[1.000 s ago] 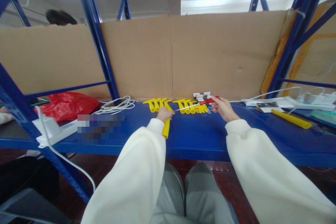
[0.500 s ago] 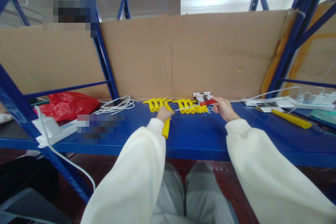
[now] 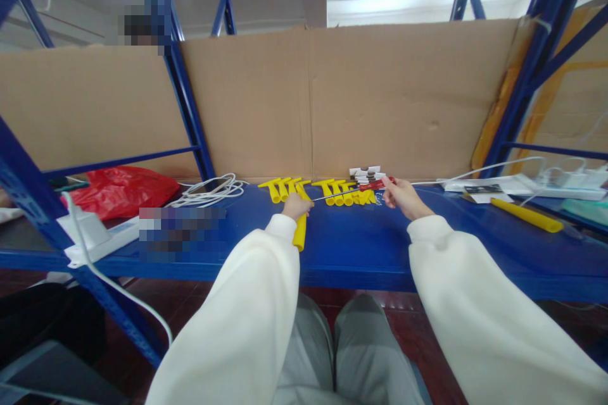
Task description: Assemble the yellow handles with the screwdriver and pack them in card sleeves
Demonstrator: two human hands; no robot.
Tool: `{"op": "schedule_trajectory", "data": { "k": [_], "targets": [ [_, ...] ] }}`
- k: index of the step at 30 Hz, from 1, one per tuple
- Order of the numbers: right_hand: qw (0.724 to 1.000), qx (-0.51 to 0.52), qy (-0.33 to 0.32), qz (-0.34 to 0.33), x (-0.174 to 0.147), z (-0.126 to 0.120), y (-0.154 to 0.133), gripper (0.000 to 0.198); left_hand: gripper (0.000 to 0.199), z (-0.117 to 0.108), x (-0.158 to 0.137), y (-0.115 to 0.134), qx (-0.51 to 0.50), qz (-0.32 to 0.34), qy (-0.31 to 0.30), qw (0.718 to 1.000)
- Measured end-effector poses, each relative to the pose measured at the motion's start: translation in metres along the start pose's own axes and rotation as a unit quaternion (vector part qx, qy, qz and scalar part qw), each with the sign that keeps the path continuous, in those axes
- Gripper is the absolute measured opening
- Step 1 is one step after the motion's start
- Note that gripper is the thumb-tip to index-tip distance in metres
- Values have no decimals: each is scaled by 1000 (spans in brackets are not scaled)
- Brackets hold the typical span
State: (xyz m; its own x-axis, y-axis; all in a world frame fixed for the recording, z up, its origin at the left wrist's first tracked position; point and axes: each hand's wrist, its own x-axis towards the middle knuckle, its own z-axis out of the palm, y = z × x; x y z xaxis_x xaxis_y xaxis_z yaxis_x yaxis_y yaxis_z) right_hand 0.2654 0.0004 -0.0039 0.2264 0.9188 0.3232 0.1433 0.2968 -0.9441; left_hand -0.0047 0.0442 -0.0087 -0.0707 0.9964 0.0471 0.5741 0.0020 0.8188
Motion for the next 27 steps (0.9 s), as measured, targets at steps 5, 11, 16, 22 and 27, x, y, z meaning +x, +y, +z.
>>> {"op": "schedule_trajectory", "data": {
  "k": [5,11,16,22,27],
  "targets": [
    [998,-40,53,19,-3,3,-4,49,5,0,-1,0,2,5,1,1000],
    [997,-36,57,24,-6,6,-8,38,5,0,1,-1,-16,9,-6,1000],
    [997,-44,52,40,-7,6,-8,40,9,0,0,-1,-8,9,-9,1000],
    [998,-7,43,52,-6,4,-7,34,8,-1,-2,1,-5,3,-6,1000],
    [995,33,33,86,-3,5,-10,16,7,0,0,-1,-9,8,-13,1000]
  ]
}}
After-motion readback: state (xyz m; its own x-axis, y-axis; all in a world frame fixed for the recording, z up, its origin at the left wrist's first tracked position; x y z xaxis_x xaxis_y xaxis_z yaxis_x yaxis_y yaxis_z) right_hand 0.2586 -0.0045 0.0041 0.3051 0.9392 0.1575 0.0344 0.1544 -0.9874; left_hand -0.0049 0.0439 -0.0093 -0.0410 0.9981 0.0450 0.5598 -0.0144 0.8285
